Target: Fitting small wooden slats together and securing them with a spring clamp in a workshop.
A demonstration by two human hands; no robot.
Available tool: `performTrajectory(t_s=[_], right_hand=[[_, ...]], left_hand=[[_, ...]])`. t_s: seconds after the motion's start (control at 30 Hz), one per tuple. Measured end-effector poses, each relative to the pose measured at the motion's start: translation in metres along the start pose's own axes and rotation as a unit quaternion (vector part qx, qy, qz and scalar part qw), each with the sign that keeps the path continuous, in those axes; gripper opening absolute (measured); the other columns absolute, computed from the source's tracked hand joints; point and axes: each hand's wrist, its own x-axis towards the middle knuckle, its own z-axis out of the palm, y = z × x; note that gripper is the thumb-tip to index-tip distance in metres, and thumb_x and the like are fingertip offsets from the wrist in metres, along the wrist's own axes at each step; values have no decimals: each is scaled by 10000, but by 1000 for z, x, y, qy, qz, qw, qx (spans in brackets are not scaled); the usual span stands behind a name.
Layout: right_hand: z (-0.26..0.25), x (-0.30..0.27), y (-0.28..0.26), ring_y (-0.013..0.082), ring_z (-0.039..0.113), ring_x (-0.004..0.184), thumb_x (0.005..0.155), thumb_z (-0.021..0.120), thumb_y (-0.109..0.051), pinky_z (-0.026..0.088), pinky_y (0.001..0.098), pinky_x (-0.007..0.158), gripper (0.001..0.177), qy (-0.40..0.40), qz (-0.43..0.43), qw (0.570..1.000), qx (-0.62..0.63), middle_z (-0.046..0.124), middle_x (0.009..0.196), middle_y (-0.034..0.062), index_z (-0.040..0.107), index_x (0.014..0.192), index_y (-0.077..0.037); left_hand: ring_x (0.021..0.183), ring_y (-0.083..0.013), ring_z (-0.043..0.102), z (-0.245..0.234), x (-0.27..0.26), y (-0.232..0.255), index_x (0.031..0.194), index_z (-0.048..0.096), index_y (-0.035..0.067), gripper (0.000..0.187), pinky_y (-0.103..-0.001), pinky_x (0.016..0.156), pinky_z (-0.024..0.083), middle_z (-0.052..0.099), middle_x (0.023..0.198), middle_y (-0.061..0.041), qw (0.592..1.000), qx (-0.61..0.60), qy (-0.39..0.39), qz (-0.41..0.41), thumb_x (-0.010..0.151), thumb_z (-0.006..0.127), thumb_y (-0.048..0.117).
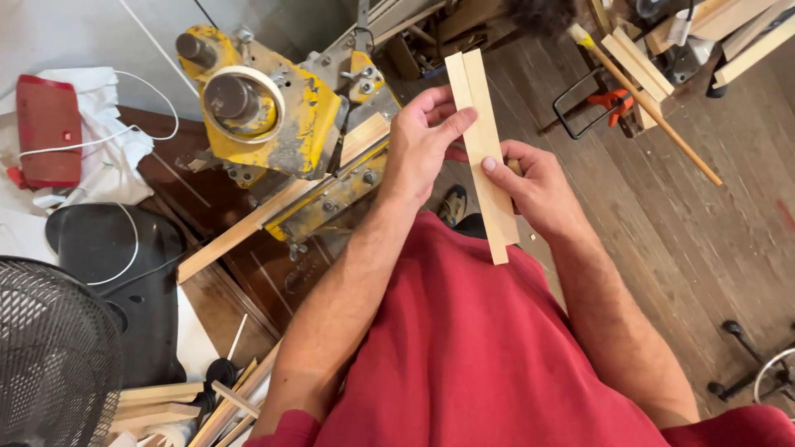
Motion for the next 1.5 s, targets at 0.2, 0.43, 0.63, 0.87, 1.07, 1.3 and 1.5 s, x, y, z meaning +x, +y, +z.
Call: performTrajectory(t_s=[0.2,0.43,0.63,0.87,1.07,1.3,1.5], right_hand=[[-12,7,9,49,522,496,994,726,-239,496,209,444,150,17,-16,999,-29,452,587,-18,730,958,-93],[-24,4,8,15,499,500,1046,622,-242,426,158,448,170,42,-30,998,37,676,749,60,677,1045,-82],[-33,20,39,69,461,443,1097,589,-290,389,198,427,240,36,-53,996,54,582,625,57,603,979,-82],[-31,18,28,79,433,451,1041,658,-233,373,210,443,216,33,-65,996,52,568,601,61,609,906,-71],[-36,30,51,86,352,435,1034,637,-181,295,204,440,348,67,-83,984,144,429,516,52,494,725,-108],[-37,30,33,84,314,652,955,488,-258,271,237,537,265,40,-24,965,257,470,741,126,571,913,-9],[-39,32,35,90,359,689,773,547,-4,322,241,607,260,46,-16,954,294,528,830,100,550,1033,-26]], left_hand=[[863,-184,756,4,2,0,1329,610,-17,477,-300,588,670,754,1076,-127,1000,-13,-20,-11,921,783,159],[830,-134,668,-10,13,-5,1415,541,14,381,-369,742,676,645,909,-47,969,-230,-45,-82,1050,490,111],[607,-52,374,-7,20,2,1469,520,17,510,-198,464,351,442,771,11,918,-366,-135,-74,1135,327,350],[558,-80,392,1,24,1,1447,532,-41,552,-211,420,361,448,730,-30,915,-350,-194,-44,1104,284,314],[576,-115,455,6,23,-6,1425,532,-68,539,-251,439,433,497,739,-68,924,-311,-220,-34,1035,312,232],[521,-99,431,15,18,2,1399,559,-72,586,-225,401,392,486,749,-76,902,-353,-246,-29,1094,292,351],[427,-91,364,0,22,-11,1343,619,-30,634,-208,344,327,419,718,-70,877,-405,-254,-44,1109,275,449]])
